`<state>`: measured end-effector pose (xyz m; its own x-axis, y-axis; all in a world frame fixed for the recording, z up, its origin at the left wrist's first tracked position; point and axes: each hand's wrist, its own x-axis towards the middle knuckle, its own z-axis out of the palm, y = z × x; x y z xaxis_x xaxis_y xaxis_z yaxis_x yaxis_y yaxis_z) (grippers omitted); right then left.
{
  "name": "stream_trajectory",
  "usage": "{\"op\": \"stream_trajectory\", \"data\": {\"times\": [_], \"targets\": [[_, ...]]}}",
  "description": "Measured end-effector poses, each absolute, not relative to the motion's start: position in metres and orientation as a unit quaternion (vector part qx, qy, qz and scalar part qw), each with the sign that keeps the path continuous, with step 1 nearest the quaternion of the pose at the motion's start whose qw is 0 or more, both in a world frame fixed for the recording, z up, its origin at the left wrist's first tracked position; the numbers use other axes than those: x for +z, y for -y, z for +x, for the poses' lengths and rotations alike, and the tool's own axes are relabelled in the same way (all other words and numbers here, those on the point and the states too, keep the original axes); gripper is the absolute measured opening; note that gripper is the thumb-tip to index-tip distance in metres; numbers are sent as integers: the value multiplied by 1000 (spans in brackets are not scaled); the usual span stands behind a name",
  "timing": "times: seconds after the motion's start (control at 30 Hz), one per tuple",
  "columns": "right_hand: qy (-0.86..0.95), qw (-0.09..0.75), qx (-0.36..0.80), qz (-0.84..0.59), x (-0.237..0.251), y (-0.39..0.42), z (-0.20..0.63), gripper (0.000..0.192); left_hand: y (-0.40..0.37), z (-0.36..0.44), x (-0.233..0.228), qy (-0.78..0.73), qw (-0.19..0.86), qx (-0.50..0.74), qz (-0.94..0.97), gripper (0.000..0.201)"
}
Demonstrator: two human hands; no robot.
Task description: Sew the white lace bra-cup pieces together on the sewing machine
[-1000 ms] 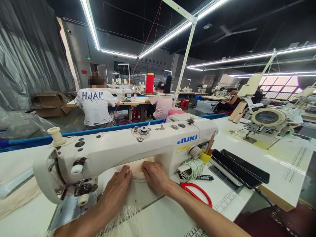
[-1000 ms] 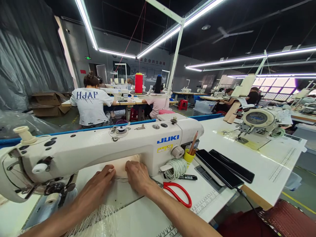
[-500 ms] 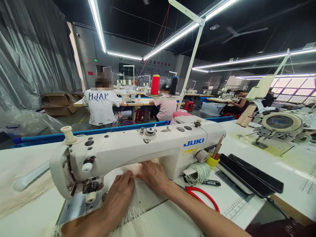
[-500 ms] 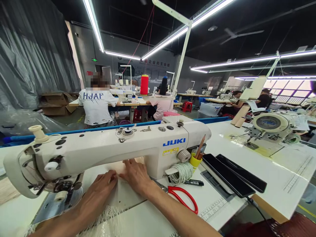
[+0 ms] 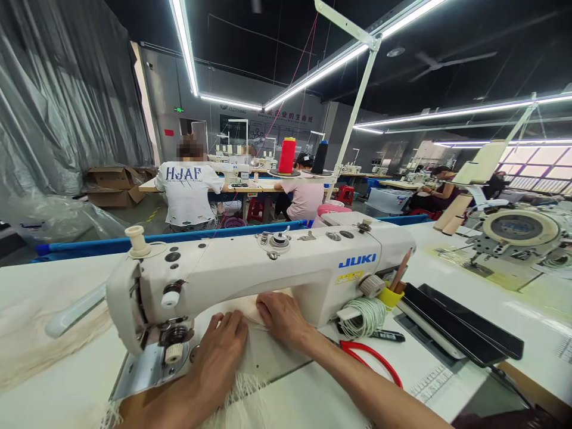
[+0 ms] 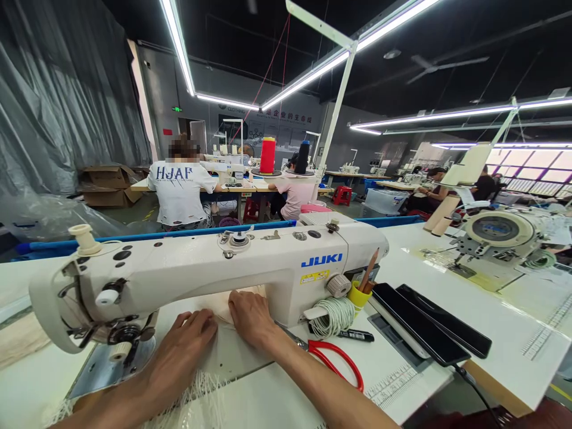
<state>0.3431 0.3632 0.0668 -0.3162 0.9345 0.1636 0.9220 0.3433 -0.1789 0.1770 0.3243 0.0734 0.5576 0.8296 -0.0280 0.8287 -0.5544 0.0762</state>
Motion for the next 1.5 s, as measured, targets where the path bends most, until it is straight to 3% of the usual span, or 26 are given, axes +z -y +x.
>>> {"op": "stream_trajectory", "data": {"times": [0.17, 0.57, 0.77, 0.9, 0.97, 1.07, 1.17, 1.23, 1.37, 1.5], "targets": [[822, 135, 40, -552, 65, -362, 344, 20, -329, 175, 68, -484, 23, 12, 875, 60], [805, 194, 54, -557, 65, -362, 345, 18, -329, 181, 79, -474, 37, -4, 880, 48], [804, 278, 42, -524, 78, -327, 356, 19, -335, 187, 71, -461, 29, 41, 886, 46], [791, 412, 37, -450, 106, -275, 386, 23, -335, 189, 75, -461, 52, 91, 881, 51], [797, 423, 32, -430, 125, -253, 400, 24, -325, 195, 85, -455, 79, 123, 878, 48], [854, 313, 54, -412, 150, -231, 408, 27, -291, 209, 110, -411, 156, 171, 882, 39], [855, 251, 89, -445, 161, -214, 401, 22, -249, 220, 137, -291, 395, 187, 851, 36], [832, 247, 151, -474, 160, -202, 394, 17, -226, 217, 150, -296, 490, 175, 801, 30], [824, 202, 351, -395, 145, -173, 385, 30, -184, 175, 153, -430, 484, 214, 732, 35], [765, 281, 480, -325, 126, -151, 370, 28, -131, 123, 123, -468, 554, 217, 653, 42]]}}
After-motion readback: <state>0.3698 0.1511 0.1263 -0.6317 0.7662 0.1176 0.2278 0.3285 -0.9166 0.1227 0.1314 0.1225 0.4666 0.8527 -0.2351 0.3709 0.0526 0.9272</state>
